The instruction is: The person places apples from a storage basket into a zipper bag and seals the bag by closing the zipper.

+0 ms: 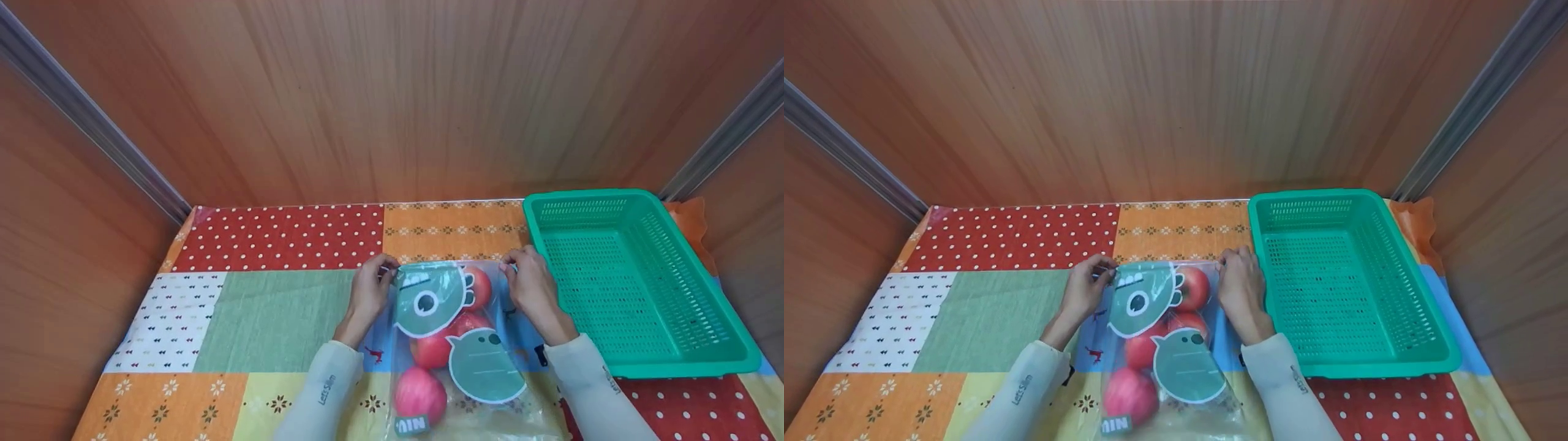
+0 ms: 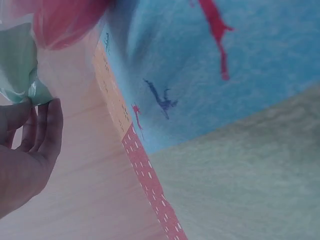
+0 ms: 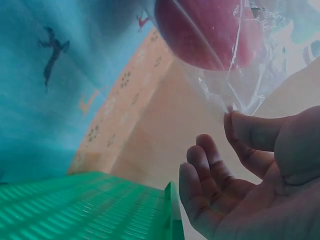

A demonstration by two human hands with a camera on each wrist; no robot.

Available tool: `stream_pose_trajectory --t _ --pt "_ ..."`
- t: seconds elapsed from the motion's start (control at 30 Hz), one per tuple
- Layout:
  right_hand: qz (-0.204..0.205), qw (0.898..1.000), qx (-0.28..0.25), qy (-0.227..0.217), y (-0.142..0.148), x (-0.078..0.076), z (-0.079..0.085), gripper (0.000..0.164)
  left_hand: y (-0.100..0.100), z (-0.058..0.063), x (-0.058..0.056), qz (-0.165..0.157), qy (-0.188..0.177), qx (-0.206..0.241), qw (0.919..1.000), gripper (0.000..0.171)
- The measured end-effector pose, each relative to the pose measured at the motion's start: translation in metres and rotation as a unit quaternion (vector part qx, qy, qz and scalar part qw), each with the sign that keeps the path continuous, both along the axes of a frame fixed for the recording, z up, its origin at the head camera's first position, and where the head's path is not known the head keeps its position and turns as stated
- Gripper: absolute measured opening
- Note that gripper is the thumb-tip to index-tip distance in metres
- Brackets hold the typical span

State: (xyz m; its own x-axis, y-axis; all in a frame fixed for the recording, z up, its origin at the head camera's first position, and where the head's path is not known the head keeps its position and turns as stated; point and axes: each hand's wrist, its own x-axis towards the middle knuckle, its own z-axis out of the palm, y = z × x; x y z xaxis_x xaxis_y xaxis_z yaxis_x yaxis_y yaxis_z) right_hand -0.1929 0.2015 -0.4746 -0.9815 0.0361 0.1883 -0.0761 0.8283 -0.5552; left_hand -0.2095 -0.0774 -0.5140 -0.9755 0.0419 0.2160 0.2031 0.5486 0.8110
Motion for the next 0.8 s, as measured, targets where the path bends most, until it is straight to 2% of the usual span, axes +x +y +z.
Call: stream_pose_trajectory --t 0.23,0.4,0.63,0.8 --pt "-0.016 1.0 0.02 -0.008 -0.002 -0.017 0.007 0.01 0.003 0.009 -0.017 0.005 0.02 0.01 0.9997 0.012" --pt "-0.028 0.999 0.038 -0.019 -0.003 -0.025 0.005 0.011 0.006 0.007 -0.024 0.013 0.016 -0.005 0.9998 0.013" --pt "-0.026 0.996 0.073 -0.045 -0.005 -0.031 -0.004 0.012 0.009 0.001 -0.027 0.019 -0.002 -0.016 0.9997 0.014" --pt "-0.019 0.993 0.099 -0.058 -0.007 -0.029 -0.007 0.017 0.01 -0.002 -0.024 0.007 0.004 -0.008 0.9999 0.015"
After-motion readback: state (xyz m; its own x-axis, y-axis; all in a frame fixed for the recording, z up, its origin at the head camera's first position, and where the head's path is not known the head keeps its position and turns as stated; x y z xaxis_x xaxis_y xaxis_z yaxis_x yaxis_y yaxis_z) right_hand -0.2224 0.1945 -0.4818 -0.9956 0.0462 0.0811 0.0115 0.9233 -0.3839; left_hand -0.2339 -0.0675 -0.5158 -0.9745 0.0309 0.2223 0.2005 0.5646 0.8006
